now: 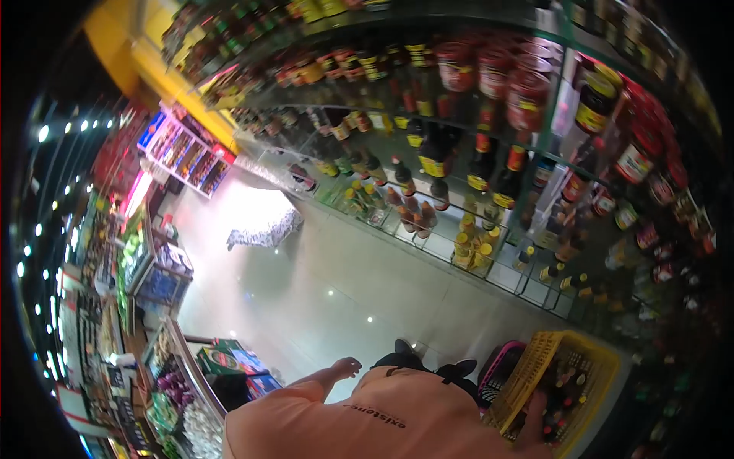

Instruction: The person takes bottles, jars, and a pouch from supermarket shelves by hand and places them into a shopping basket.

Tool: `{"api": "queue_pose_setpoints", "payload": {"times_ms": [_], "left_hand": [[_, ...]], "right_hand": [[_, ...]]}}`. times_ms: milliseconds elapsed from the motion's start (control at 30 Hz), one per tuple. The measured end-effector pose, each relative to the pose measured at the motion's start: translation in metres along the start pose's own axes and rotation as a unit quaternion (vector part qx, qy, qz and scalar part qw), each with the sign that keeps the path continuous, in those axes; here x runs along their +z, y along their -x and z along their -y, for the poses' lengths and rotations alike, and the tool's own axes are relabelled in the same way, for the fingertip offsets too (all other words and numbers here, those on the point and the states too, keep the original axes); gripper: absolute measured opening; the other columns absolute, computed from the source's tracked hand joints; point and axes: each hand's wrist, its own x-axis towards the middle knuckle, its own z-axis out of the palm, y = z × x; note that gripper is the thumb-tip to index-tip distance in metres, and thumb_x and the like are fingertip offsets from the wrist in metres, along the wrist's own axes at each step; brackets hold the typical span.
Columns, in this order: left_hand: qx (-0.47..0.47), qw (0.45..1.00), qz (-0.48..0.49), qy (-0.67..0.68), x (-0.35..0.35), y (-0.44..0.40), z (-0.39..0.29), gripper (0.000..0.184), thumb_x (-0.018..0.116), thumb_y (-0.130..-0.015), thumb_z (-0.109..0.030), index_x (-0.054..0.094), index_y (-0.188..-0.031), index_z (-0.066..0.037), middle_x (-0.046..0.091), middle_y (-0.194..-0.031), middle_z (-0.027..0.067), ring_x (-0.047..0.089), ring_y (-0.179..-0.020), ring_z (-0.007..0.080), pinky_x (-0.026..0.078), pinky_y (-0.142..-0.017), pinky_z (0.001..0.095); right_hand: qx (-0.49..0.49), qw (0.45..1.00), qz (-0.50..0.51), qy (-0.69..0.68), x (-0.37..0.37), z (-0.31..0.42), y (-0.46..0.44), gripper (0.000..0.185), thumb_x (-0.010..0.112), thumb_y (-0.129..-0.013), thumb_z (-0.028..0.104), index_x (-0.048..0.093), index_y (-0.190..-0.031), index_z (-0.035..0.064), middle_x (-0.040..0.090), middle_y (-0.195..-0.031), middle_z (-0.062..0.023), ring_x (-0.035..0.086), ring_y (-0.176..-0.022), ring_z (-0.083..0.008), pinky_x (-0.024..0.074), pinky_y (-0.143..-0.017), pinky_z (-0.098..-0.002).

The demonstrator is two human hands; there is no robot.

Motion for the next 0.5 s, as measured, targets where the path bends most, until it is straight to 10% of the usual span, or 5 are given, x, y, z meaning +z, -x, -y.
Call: {"api": "queue_pose_setpoints", "payload": {"times_ms": [200, 300, 400, 467, 500], "left_hand": [[-0.002, 0.999, 0.009, 0.047, -0.041, -0.022, 0.023, 0.038, 0.065, -0.091, -0.034, 0.066, -0.115, -0.006, 0.073, -0.095, 0.0081, 0.069, -0.076, 0.0179, 0.055, -0.066, 0.0328], [-0.001, 0.993, -0.006, 0.117, -0.067, -0.031, 0.044, 0.038, 0.065, -0.091, -0.033, 0.065, -0.116, -0.005, 0.072, -0.094, 0.0086, 0.068, -0.075, 0.0183, 0.054, -0.064, 0.0328], [-0.014, 0.984, -0.017, 0.179, -0.091, -0.032, 0.072, 0.039, 0.064, -0.091, -0.033, 0.065, -0.116, -0.003, 0.071, -0.094, 0.0094, 0.067, -0.074, 0.0186, 0.053, -0.063, 0.0326], [-0.012, 0.980, -0.020, 0.197, -0.104, -0.040, 0.100, 0.039, 0.064, -0.091, -0.033, 0.065, -0.116, -0.003, 0.071, -0.093, 0.0096, 0.066, -0.073, 0.0187, 0.052, -0.062, 0.0323], [-0.010, 0.977, -0.024, 0.210, -0.107, -0.044, 0.115, 0.039, 0.064, -0.091, -0.032, 0.065, -0.117, -0.002, 0.071, -0.092, 0.0097, 0.066, -0.072, 0.0188, 0.052, -0.061, 0.0320]], "right_hand": [[0.102, 0.968, -0.229, 0.032, 0.054, 0.062, 0.074, 0.033, 0.045, -0.104, 0.030, 0.058, -0.112, 0.0014, 0.060, -0.098, -0.0112, 0.060, -0.081, -0.0275, 0.0520, -0.075, -0.0430], [-0.171, 0.751, -0.336, 0.542, 0.040, 0.017, 0.062, 0.030, 0.041, -0.105, 0.024, 0.056, -0.118, 0.0019, 0.059, -0.104, -0.0114, 0.060, -0.088, -0.0267, 0.0514, -0.080, -0.0408], [-0.046, 0.810, -0.409, 0.419, 0.163, 0.111, 0.136, 0.041, 0.039, -0.107, 0.030, 0.054, -0.129, -0.0010, 0.062, -0.116, -0.0210, 0.063, -0.102, -0.0346, 0.0528, -0.080, -0.0408], [-0.099, 0.875, -0.217, 0.422, 0.199, 0.120, 0.153, 0.040, 0.035, -0.106, 0.027, 0.049, -0.135, 0.0045, 0.054, -0.131, -0.0163, 0.051, -0.124, -0.0279, 0.0406, -0.102, -0.0377], [-0.187, 0.982, -0.007, 0.012, 0.132, 0.032, 0.031, 0.042, 0.036, -0.104, 0.033, 0.049, -0.133, 0.0054, 0.050, -0.132, -0.0180, 0.043, -0.132, -0.0286, 0.0334, -0.110, -0.0431]]}}
